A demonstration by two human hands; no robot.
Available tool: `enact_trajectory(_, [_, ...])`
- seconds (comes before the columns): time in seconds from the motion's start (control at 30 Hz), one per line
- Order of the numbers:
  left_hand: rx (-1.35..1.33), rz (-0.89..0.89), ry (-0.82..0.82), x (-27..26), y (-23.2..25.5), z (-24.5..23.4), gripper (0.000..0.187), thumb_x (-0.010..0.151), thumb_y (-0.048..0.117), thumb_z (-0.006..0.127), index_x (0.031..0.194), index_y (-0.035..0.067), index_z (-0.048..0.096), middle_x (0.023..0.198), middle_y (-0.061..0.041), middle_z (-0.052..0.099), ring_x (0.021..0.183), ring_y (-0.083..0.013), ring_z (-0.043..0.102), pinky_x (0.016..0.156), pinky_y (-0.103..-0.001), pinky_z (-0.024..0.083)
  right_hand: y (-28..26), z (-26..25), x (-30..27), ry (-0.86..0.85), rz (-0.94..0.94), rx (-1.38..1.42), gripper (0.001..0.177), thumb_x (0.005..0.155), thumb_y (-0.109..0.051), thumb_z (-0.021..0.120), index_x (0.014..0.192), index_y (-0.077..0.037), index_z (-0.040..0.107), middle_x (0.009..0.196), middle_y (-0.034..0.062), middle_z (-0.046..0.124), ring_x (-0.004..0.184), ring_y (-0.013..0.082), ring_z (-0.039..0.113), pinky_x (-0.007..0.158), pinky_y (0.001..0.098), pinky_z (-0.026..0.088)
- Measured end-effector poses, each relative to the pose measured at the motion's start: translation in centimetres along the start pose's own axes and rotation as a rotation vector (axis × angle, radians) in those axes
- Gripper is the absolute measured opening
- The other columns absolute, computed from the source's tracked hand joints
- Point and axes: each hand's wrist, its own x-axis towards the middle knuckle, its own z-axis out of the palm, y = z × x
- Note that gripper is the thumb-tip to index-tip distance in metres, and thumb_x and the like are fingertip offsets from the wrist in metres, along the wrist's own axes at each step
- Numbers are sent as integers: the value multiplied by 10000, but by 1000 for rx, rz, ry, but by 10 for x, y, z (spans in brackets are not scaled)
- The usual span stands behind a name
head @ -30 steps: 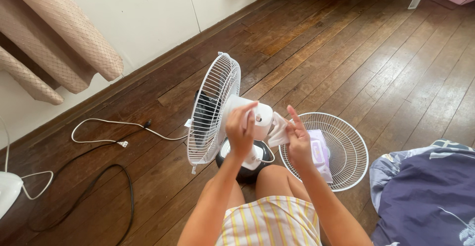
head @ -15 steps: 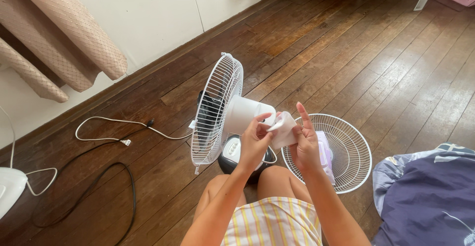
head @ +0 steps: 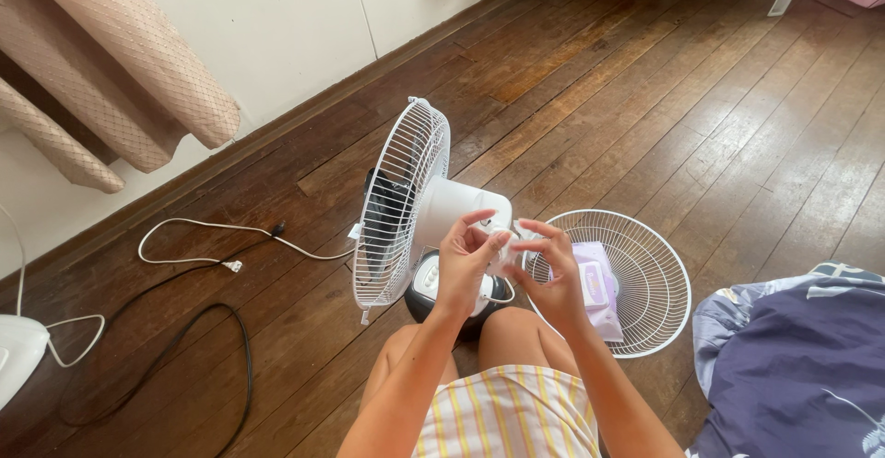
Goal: The person sits on the floor and wipes the exterior of a white pedestal fan with a wet wipe. They clean the front grill, motor housing, and base, then remove the front grill to expose the fan blades.
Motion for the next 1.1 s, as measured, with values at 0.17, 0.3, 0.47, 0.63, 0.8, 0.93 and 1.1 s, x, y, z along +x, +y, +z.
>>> enact_trajectory(0.17, [17, 19, -5, -1, -2, -4, 345, 903, 77, 772, 1223, -1, 669, 743, 33, 594, 679, -30, 558, 601, -191, 449, 30, 7, -9, 71, 335, 600, 145, 1068, -148, 629, 1148, -28, 648, 1206, 145, 680, 1075, 210, 639, 946, 329, 518])
enact_trajectory(0.3, [61, 37, 4, 2, -5, -17, 332, 894, 69, 776, 1205, 0, 683, 745, 51, 568, 676, -22, 531, 606, -185, 437, 53, 1, -5, 317, 547, 1137, 144, 1089, -176, 517, 1190, -76, 539, 1138, 95, 701, 1009, 209, 716, 896, 377, 573])
enact_trajectory(0.47, [357, 74, -92, -6, -5, -19, 297, 911, 71, 766, 1198, 26, 706, 756, 18, 626, 694, -56, 581, 628, -210, 470, 59, -7, 3, 455, 670, 1194, 213, 1095, -187, 481, 1251, -51, 530, 1195, 103, 693, 1084, 216, 691, 946, 408, 561])
enact_trajectory(0.63, [742, 228, -44, -17, 7, -6, 287, 911, 82, 707, 1198, 85, 691, 840, -37, 709, 668, -128, 664, 618, -269, 525, 62, -7, 30, 528, 576, 1200, 256, 1092, -203, 464, 1295, -72, 549, 1263, 84, 658, 1181, 200, 645, 1036, 401, 545])
enact_trajectory(0.8, [801, 503, 67, -19, 35, -5, 260, 954, 92, 643, 1207, 93, 699, 938, -77, 706, 707, -149, 673, 615, -295, 531, 66, 20, 76, 275, 251, 828, 161, 1207, -212, 506, 1229, -52, 521, 1206, 95, 614, 1104, 194, 618, 993, 378, 538])
enact_trajectory(0.93, [864, 852, 133, -15, 70, -19, 177, 1029, 86, 613, 1180, 127, 696, 993, -72, 704, 851, -198, 692, 764, -333, 558, 55, 44, 102, -299, 164, 488, 236, 1115, -229, 505, 1162, -25, 614, 1240, 104, 668, 1071, 177, 632, 932, 330, 537])
enact_trajectory(1.1, [1197, 968, 319, 15, 117, -43, 196, 997, 182, 636, 1185, 161, 686, 1109, -52, 708, 1079, -258, 671, 986, -445, 518, 43, 66, 123, -446, 11, -18, 328, 1025, -240, 575, 1243, 2, 615, 1197, 212, 647, 1101, 330, 638, 955, 423, 515])
